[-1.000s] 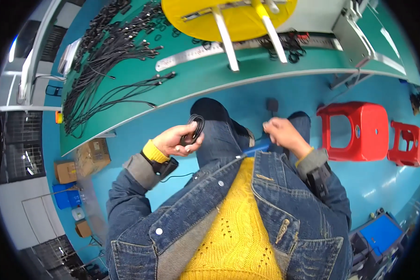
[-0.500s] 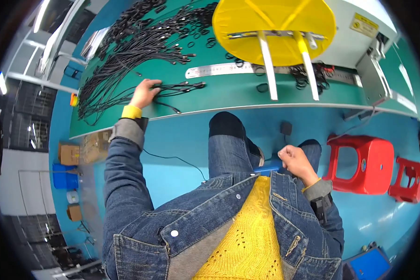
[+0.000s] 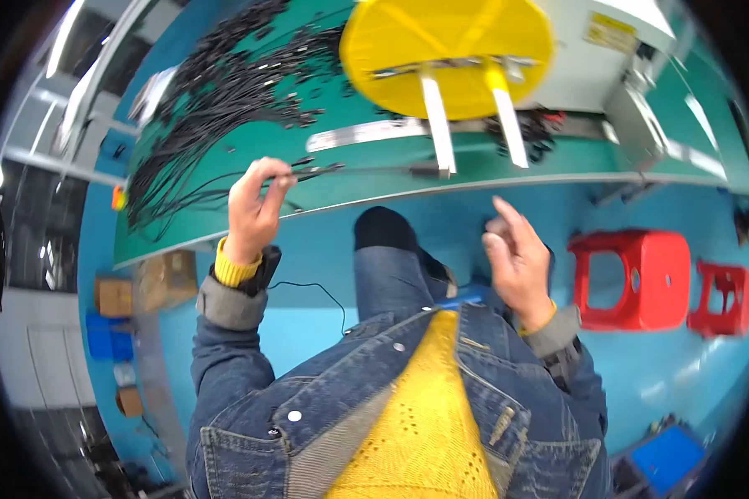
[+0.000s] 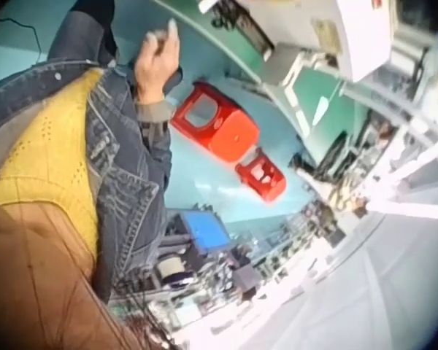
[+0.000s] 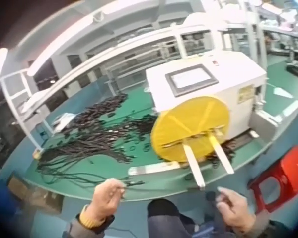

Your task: The person picks up a cable, winds it around the spindles of a machine, and removes the coil. They then secure the coiled cable with a tie and repeat the process.

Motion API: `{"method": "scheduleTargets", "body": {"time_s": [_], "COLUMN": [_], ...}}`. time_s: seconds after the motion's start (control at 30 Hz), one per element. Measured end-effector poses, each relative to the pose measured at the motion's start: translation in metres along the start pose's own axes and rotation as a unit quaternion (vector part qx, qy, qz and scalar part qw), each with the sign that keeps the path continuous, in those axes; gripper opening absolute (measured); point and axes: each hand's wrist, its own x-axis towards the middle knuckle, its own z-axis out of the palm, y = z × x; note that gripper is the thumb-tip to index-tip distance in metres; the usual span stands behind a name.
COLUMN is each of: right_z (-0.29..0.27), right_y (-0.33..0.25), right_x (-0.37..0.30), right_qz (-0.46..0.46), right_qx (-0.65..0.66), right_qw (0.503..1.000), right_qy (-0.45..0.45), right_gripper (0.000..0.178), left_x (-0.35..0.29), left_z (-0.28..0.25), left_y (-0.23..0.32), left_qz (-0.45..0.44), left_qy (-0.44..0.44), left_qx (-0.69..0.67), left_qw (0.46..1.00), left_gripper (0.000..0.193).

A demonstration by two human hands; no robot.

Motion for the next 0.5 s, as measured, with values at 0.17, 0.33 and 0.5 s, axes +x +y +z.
{"method": "scheduleTargets", "body": {"time_s": [0.17,0.33,0.5], "right_z": [-0.006,-0.024,-0.036], "right_y": [-0.053,-0.045,-0.049], "right_x": [0.018,0.008,0.015], "right_qz": [-0.176,-0.304,-0.279], "right_qx": [-0.125,-0.240,-0.300], "right_qw": [0.976,0.920,0.911], "right_qy": [0.027,0.051,0.045], "right_gripper": [0.048,0.038,0.033], "left_x": [0.004,0.006,0.017], "left_z": [0.030,0.046,0.060], "left_y": [0.036,0.057,0.087], "left_qz": [0.059,0.039,0.026], "left_qy": [-0.073,-0.102,-0.107], "left_qx": [-0.028,-0.047,-0.092], "left_qw": [0.995,0.993,0.990], "left_gripper": [0.009,0.011,0.017]}}
